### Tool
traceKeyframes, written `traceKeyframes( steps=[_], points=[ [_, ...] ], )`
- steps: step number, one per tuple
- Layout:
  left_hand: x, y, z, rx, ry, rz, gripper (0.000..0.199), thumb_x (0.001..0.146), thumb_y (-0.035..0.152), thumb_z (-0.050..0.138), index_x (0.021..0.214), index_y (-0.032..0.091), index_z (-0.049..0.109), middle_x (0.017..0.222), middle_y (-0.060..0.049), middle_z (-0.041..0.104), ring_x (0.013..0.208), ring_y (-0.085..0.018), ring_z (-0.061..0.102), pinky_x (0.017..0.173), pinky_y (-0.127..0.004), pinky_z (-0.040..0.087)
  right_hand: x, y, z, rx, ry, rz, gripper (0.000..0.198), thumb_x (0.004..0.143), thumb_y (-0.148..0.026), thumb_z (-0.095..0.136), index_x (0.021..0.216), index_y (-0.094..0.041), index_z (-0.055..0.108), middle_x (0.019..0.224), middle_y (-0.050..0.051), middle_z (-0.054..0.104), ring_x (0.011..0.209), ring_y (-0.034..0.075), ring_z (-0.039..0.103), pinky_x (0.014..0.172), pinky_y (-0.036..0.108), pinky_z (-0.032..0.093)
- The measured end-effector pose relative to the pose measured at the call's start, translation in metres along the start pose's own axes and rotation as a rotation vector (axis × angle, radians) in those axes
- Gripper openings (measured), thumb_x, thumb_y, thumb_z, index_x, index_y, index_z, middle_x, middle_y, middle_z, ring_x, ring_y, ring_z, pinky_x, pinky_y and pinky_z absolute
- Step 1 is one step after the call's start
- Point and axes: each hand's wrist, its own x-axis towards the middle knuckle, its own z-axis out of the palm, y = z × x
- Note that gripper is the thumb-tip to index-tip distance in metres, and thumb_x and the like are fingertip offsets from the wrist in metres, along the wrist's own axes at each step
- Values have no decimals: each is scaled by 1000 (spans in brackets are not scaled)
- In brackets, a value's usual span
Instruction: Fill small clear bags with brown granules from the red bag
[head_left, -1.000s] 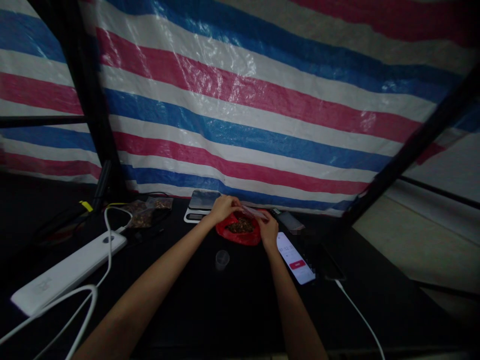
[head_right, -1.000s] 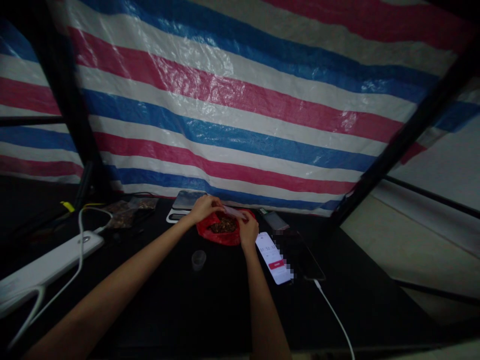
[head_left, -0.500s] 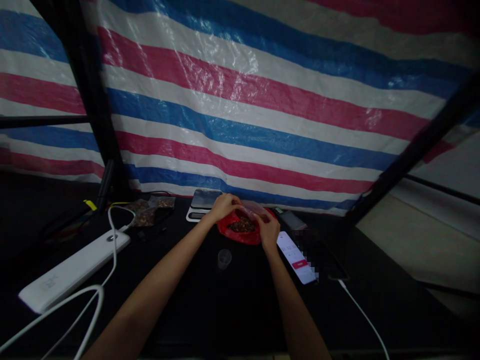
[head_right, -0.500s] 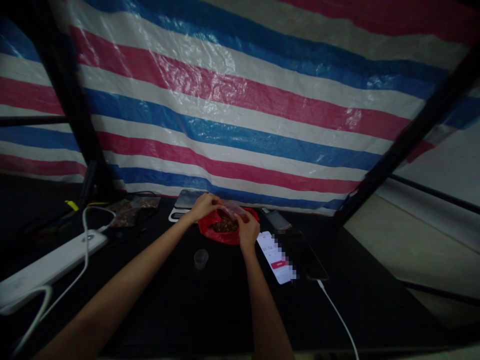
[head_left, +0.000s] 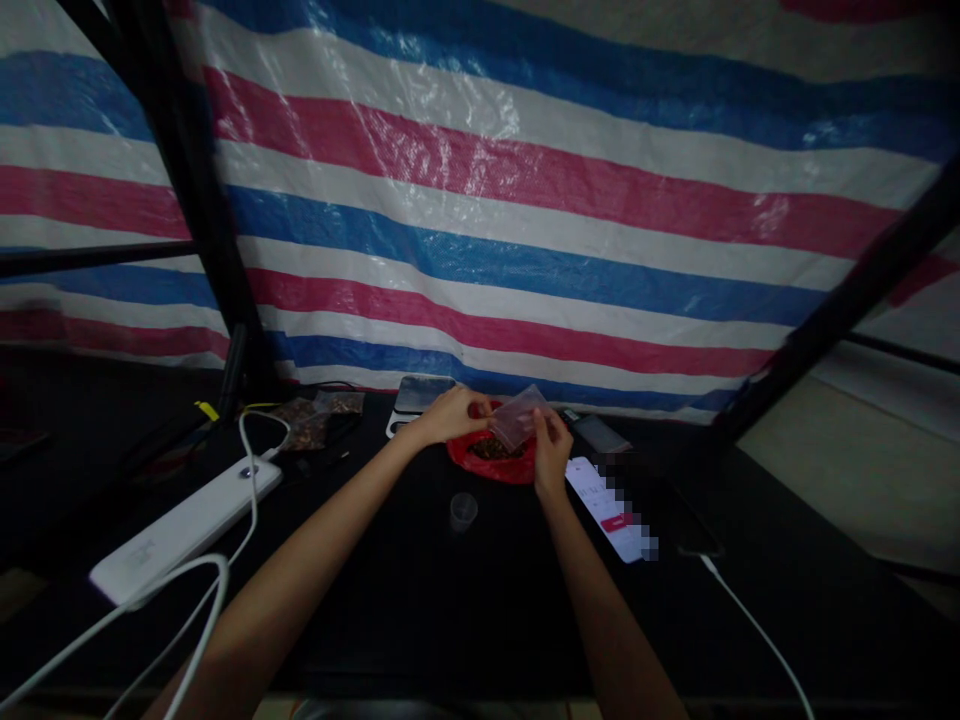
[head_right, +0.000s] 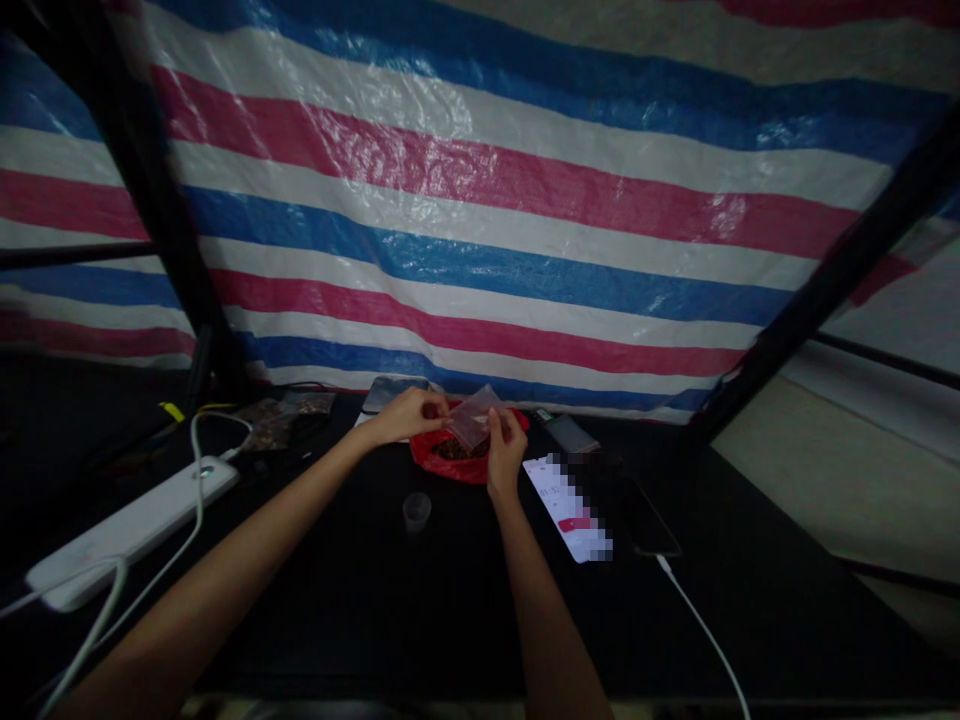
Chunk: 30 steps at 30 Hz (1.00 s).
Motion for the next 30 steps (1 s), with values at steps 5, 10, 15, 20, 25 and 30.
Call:
traceKeyframes(
  steps=[5,10,15,20,25,30],
  points=[
    [-27,13,-9,-209,-44,8,32,77,44,50,82,14,60,76,-2,63,68,-12,55,61,-20,38,-14,-14,11,47,-221,99,29,69,-44,56,74,-16,63,68,3,64,61,16,57,57,26,46],
    [-44,-13,11,-504,-19,-113,30,79,41,48,82,11,54,65,0,57,53,-9,52,51,-19,40,-21,-13,16,-47,-344,71,29,71,-43,54,71,-16,65,51,-1,55,47,12,49,45,23,40],
    [-52,-24,24,-742,-35,-150,35,72,39,58,91,11,51,64,2,54,49,-7,49,47,-18,40,-24,-8,17,-57,-311,78,26,71,-40,55,72,-15,65,53,0,58,41,10,45,43,22,38],
    [-56,-17,28,-823,-178,-156,42,63,35,66,94,9,55,67,1,54,48,-5,43,42,-15,34,-26,-10,19,-95,-388,4,24,69,-39,58,72,-17,66,62,1,64,53,14,56,51,24,45],
    [-57,-19,22,-789,-219,-164,33,64,31,66,85,8,60,64,1,55,50,-4,42,44,-14,30,-20,-8,13,-231,-366,-12,23,67,-40,60,70,-18,67,57,1,64,49,15,56,51,25,45],
    [-59,-21,18,-783,-221,-141,33,64,32,65,86,8,59,68,0,57,52,-5,43,46,-15,29,-18,-7,11,-165,-442,43,22,69,-38,59,68,-17,66,51,-2,59,41,11,51,45,23,41]
  ],
)
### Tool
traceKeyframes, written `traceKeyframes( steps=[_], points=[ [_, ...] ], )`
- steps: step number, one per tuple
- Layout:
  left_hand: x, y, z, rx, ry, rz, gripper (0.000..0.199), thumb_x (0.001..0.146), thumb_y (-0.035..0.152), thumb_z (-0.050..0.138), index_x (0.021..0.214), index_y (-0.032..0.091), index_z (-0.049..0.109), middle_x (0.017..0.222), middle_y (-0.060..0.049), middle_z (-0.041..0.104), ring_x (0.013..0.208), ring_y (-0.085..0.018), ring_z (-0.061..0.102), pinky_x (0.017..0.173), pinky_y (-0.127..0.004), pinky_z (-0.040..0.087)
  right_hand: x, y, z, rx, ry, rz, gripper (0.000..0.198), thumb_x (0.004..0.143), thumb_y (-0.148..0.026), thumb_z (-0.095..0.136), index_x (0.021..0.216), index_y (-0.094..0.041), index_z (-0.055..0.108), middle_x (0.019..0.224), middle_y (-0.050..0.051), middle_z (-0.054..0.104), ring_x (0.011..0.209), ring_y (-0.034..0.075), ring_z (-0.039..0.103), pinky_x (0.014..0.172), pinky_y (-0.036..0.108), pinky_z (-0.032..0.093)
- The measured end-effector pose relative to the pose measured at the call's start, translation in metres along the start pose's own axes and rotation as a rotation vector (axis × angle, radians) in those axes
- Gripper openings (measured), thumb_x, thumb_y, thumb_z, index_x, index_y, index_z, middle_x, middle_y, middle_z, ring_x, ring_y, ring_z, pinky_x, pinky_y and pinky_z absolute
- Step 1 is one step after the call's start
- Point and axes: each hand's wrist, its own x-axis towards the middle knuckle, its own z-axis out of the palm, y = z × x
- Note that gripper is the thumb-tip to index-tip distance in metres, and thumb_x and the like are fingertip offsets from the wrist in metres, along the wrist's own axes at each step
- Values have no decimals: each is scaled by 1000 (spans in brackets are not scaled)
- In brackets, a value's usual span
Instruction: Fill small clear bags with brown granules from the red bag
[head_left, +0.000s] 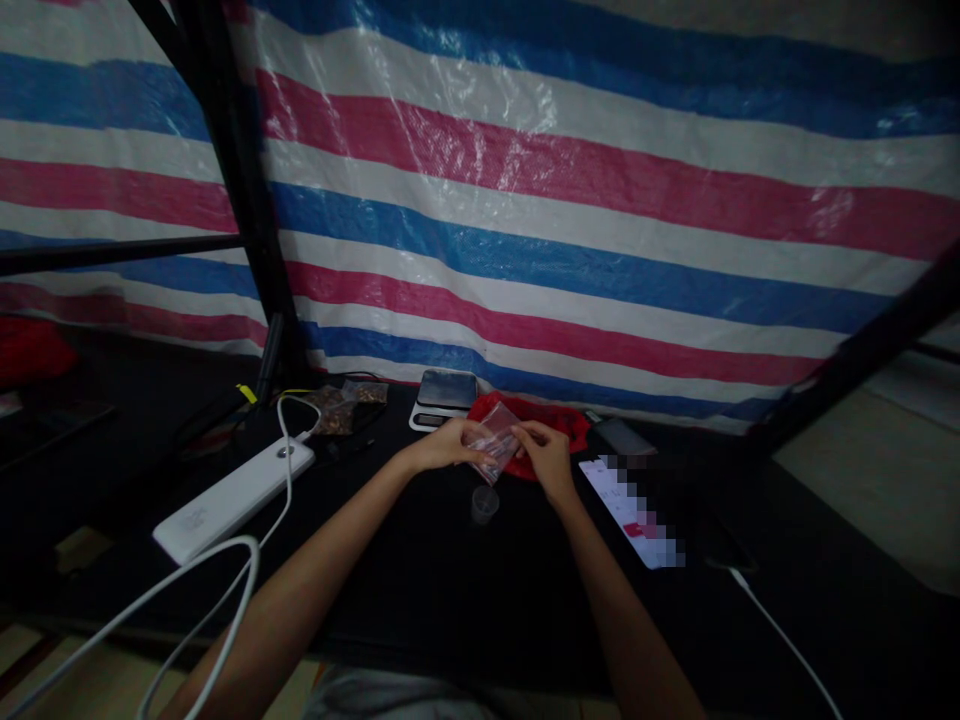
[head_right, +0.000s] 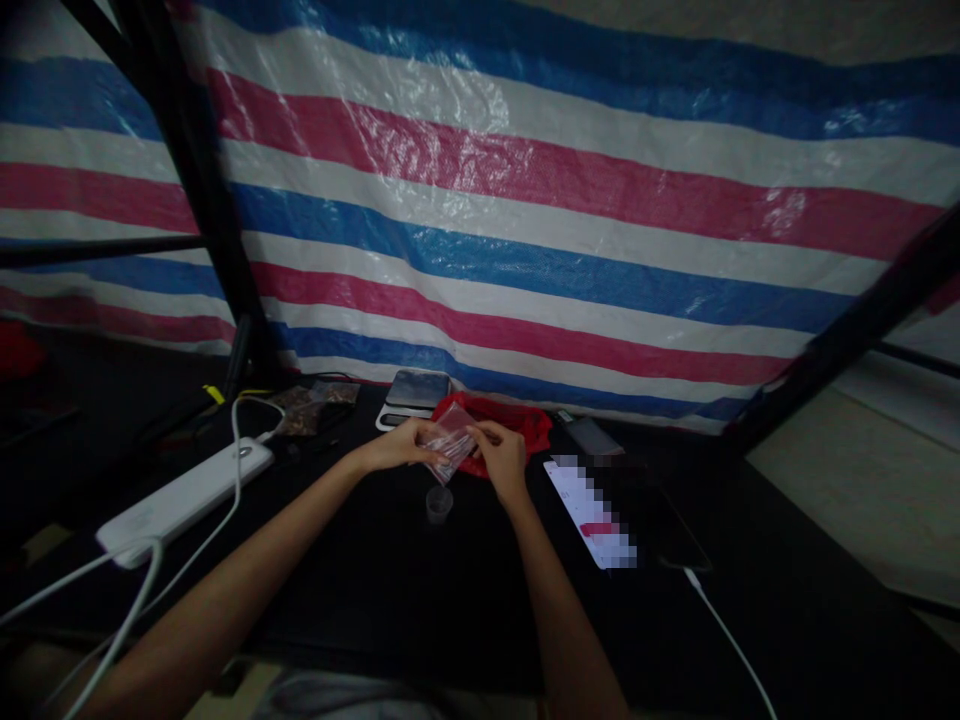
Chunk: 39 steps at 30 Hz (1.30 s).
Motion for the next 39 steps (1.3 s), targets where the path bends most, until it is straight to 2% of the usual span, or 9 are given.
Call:
traceKeyframes(
  steps=[6,11,15,20,26,29,32,35,39],
  points=[
    [0,-4,1,59,53,2,36,65,36,64,86,8,59,64,1,55,46,-4,38,40,-15,25,1,-2,0,121,-21,30,24,68,-39,59,72,-16,65,58,0,61,49,13,53,49,24,44],
    [1,-4,6,81,65,-10,35,66,36,64,88,8,61,64,1,56,45,-3,37,40,-15,25,1,-5,0,162,-43,25,26,68,-39,59,80,-18,65,76,4,66,67,18,60,57,26,47],
    [4,-5,15,94,77,-5,33,65,35,65,84,8,63,62,1,57,46,-4,41,43,-16,29,0,-6,-1,113,-2,-5,25,68,-40,58,68,-15,63,63,2,63,58,16,57,53,24,45],
    [8,-10,23,57,72,68,27,62,29,68,77,8,63,71,-2,61,61,-9,50,57,-18,38,-1,-10,-4,34,-12,-81,21,71,-36,57,74,-15,63,69,2,64,64,16,58,61,24,46],
    [7,-9,27,65,104,23,31,64,34,66,82,9,64,66,-1,60,48,-5,44,43,-15,32,0,-12,-7,-11,118,-72,23,70,-38,58,70,-16,63,64,2,63,60,15,57,56,25,45],
    [9,-8,25,32,201,22,35,63,37,66,82,8,64,63,-1,59,42,-4,40,37,-15,29,3,-7,-7,69,115,-55,28,72,-41,56,84,-16,61,73,4,64,65,16,58,57,24,46],
    [15,-10,20,-15,406,66,35,61,37,68,78,7,64,63,-1,59,41,-4,43,37,-15,33,5,0,-4,137,35,-38,42,73,-45,52,105,-18,53,80,4,64,57,13,57,52,24,47],
    [23,-16,14,-53,604,116,35,61,38,67,77,8,63,60,0,58,40,-4,45,39,-16,36,5,9,0,89,-79,28,39,70,-46,55,95,-17,58,71,3,64,50,13,56,48,24,46],
    [34,-25,15,-148,640,144,36,61,39,67,78,8,61,60,-1,59,42,-7,50,42,-18,41,6,19,0,-47,-106,103,34,68,-49,55,76,-16,62,67,5,65,55,17,59,51,27,47]
  ],
)
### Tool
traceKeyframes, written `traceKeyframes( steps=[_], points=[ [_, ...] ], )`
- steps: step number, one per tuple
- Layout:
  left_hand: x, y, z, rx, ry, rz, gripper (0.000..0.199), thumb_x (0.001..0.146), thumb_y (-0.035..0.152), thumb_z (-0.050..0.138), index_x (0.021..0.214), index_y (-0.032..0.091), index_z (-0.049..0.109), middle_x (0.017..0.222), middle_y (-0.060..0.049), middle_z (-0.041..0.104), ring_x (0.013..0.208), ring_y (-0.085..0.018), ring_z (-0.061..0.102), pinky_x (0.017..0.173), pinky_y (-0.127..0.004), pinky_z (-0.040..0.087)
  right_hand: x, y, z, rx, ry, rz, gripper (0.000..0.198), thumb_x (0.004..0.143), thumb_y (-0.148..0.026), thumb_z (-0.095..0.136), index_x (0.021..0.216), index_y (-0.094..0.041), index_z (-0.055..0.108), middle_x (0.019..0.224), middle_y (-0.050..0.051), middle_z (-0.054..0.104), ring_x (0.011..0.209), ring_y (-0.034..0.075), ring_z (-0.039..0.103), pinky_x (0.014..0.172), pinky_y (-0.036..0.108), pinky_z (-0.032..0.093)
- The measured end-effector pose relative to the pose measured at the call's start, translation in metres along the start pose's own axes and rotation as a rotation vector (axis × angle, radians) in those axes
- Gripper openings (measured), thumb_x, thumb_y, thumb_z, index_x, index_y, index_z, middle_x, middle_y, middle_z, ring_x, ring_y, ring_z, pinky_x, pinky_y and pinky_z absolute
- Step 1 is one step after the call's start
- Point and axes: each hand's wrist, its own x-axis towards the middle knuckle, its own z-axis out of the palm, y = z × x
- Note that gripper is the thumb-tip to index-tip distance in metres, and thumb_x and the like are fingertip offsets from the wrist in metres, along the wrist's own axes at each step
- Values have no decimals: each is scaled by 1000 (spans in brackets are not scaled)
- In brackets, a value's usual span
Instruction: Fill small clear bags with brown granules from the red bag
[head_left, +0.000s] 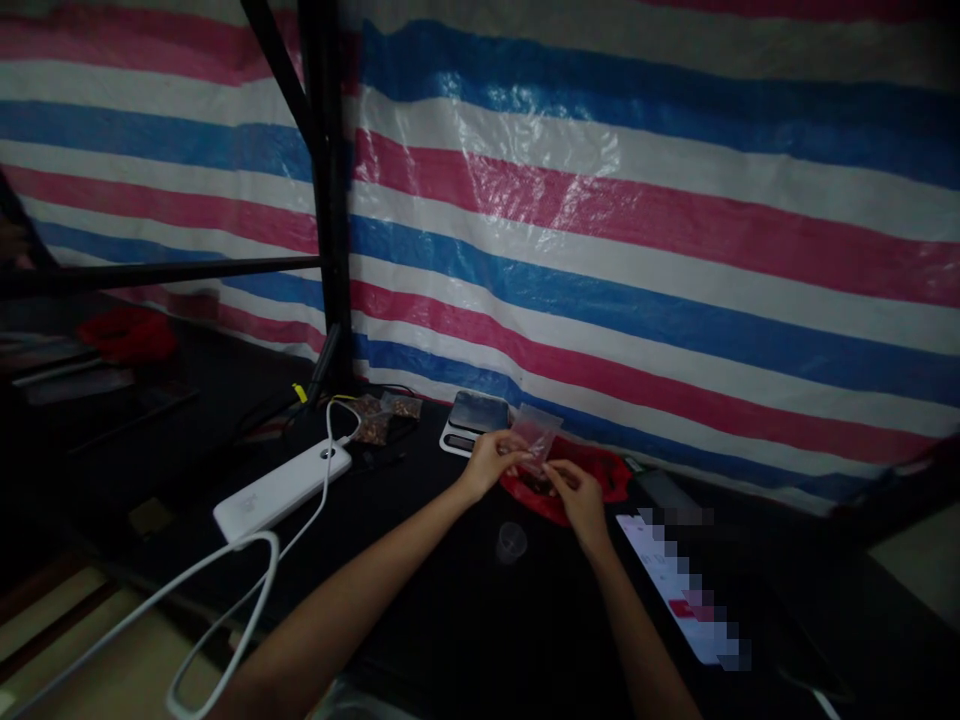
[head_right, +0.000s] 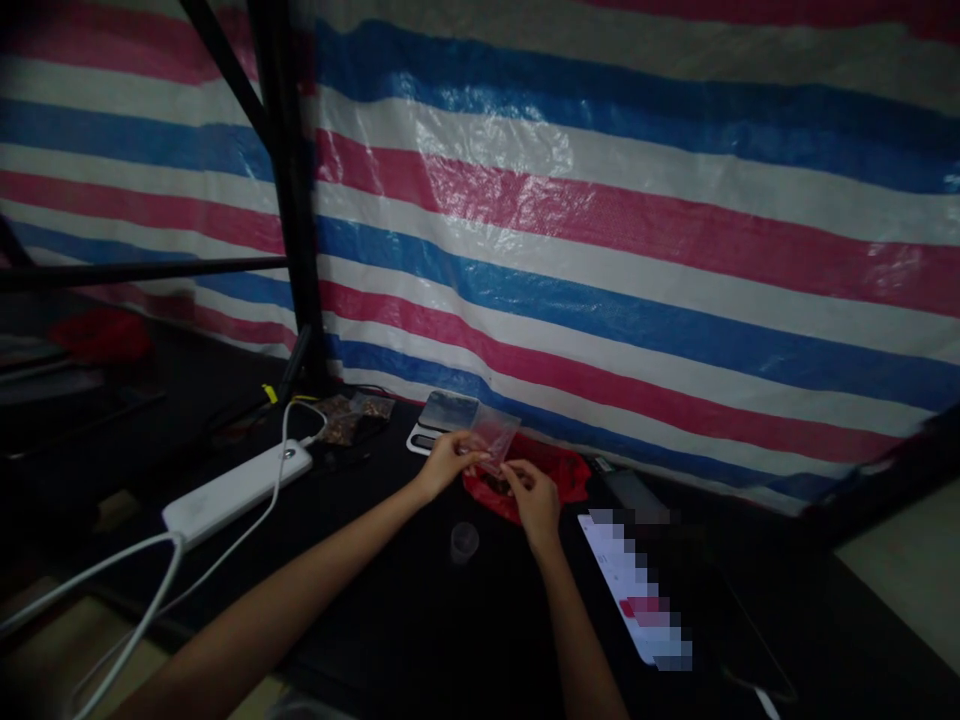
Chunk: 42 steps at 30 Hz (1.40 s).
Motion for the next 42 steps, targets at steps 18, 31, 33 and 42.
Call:
traceKeyframes(
  steps=[18,31,33,42],
  points=[
    [-14,-16,-19,158,-8,24,19,73,28,57,75,9,62,51,1,56,44,-8,52,46,-18,43,1,12,-3,-386,-8,-9,38,62,-52,59,78,-18,66,69,6,67,63,21,61,59,29,44],
    [-19,-9,-21,587,-55,207,21,81,28,48,82,15,64,71,-2,63,65,-12,57,65,-21,41,5,23,-6,-517,23,-155,29,70,-44,54,77,-19,67,80,6,66,75,20,57,68,31,42],
    [-20,-7,-21,662,-64,229,20,81,29,48,83,16,63,80,-3,64,75,-14,58,71,-22,40,4,23,-6,-560,24,-160,27,70,-42,54,78,-19,67,80,6,65,76,21,57,69,31,42],
    [-23,-7,-23,785,-122,220,22,84,28,43,87,17,62,86,-3,64,81,-15,58,72,-22,40,1,16,-3,-512,-44,-176,22,71,-36,56,78,-19,67,86,7,66,85,21,58,78,34,42]
  ],
)
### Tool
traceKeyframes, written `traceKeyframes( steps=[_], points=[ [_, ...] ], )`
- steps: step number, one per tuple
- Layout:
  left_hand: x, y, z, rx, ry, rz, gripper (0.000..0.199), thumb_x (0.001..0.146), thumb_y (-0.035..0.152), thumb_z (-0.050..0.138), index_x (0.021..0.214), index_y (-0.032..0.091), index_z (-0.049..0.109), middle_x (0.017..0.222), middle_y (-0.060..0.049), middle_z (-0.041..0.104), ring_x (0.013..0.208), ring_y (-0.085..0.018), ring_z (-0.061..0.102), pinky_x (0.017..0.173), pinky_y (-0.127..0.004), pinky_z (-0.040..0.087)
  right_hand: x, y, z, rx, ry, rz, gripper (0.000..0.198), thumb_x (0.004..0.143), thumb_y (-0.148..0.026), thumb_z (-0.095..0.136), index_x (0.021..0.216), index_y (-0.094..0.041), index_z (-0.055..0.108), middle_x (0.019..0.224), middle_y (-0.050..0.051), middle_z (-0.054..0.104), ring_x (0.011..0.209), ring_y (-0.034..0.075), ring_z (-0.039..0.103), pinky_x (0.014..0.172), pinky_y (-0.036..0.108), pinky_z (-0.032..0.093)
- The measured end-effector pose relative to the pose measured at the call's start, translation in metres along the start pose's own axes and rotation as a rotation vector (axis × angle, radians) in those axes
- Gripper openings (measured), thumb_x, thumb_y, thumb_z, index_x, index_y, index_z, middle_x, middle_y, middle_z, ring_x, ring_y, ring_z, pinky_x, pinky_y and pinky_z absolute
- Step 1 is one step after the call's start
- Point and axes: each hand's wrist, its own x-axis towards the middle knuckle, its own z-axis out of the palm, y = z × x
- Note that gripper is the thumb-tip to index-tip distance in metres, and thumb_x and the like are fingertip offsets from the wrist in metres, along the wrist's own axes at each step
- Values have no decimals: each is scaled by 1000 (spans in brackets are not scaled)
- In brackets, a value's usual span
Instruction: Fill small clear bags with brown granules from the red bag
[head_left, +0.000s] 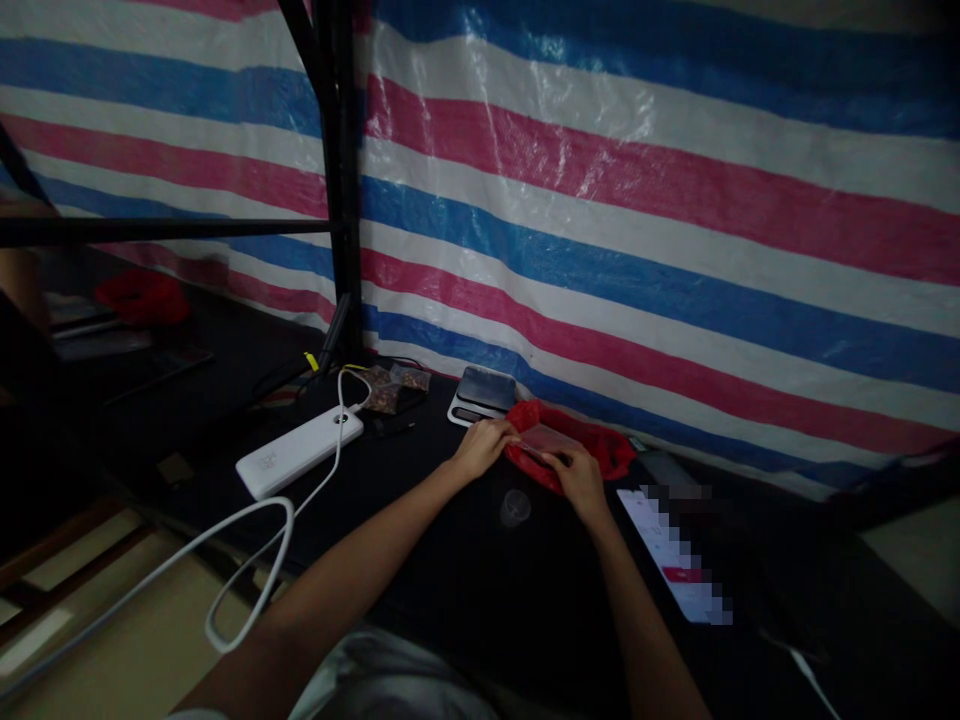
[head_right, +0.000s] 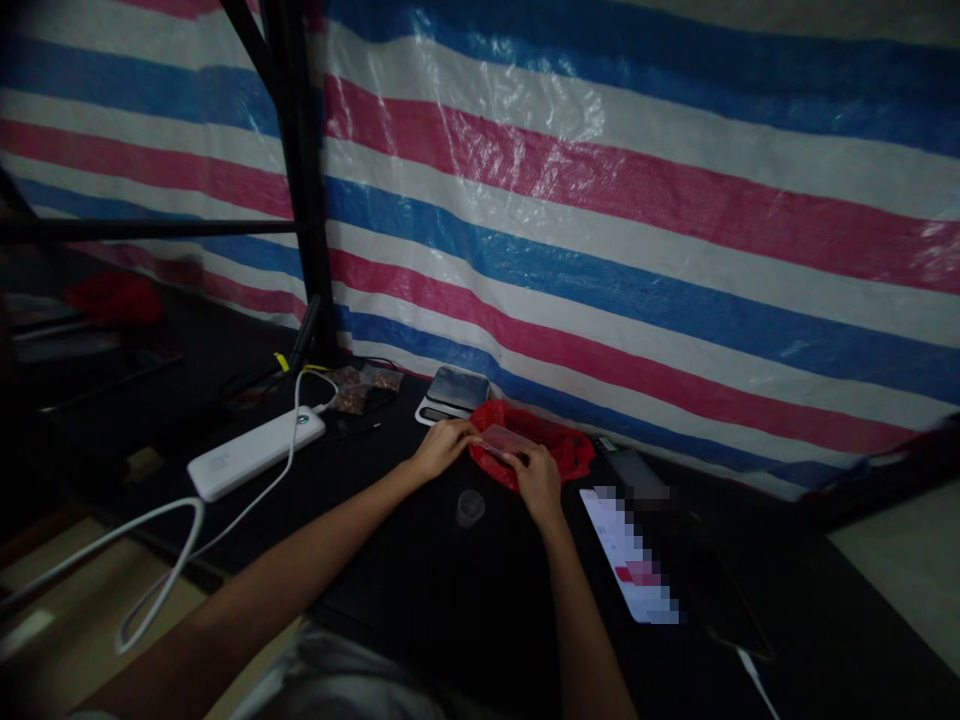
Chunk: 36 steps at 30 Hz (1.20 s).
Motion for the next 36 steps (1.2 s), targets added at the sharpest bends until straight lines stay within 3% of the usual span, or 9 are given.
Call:
traceKeyframes(
  steps=[5,12,18,23,30,36],
  points=[
    [0,1,1,-3,17,14,22,84,28,43,86,17,62,86,-3,64,81,-15,58,71,-22,39,0,-1,1,19,-33,32,23,73,-38,53,76,-19,66,86,6,66,85,21,57,77,34,41],
    [0,8,-1,-63,28,13,23,82,33,47,86,17,62,84,-2,63,73,-13,56,66,-20,38,-1,0,2,-67,42,-5,33,75,-47,47,68,-18,60,73,7,61,72,20,55,63,30,41],
    [0,9,-1,-73,5,-12,20,82,31,47,85,17,62,84,-2,63,77,-14,57,70,-21,39,-3,-7,1,-52,25,-8,38,73,-52,48,84,-20,65,80,6,63,77,21,56,63,30,41],
    [-3,10,1,1,-6,12,20,85,26,41,88,18,59,86,-2,62,81,-14,56,73,-22,39,-4,-10,0,-27,-56,-95,29,77,-43,47,88,-24,66,81,2,64,80,20,54,71,31,40],
    [-3,7,2,90,-80,-5,20,83,22,41,89,18,60,85,-2,63,82,-15,57,72,-22,39,-4,-8,4,-33,-59,-72,20,74,-20,44,77,-23,64,81,3,63,80,19,52,70,30,38],
    [-4,15,-3,71,-70,15,20,83,21,41,91,19,59,87,-2,63,81,-14,58,73,-22,39,-7,-18,-1,-57,-13,-88,19,74,-16,45,75,-24,62,81,2,62,82,19,52,72,31,38]
  ],
)
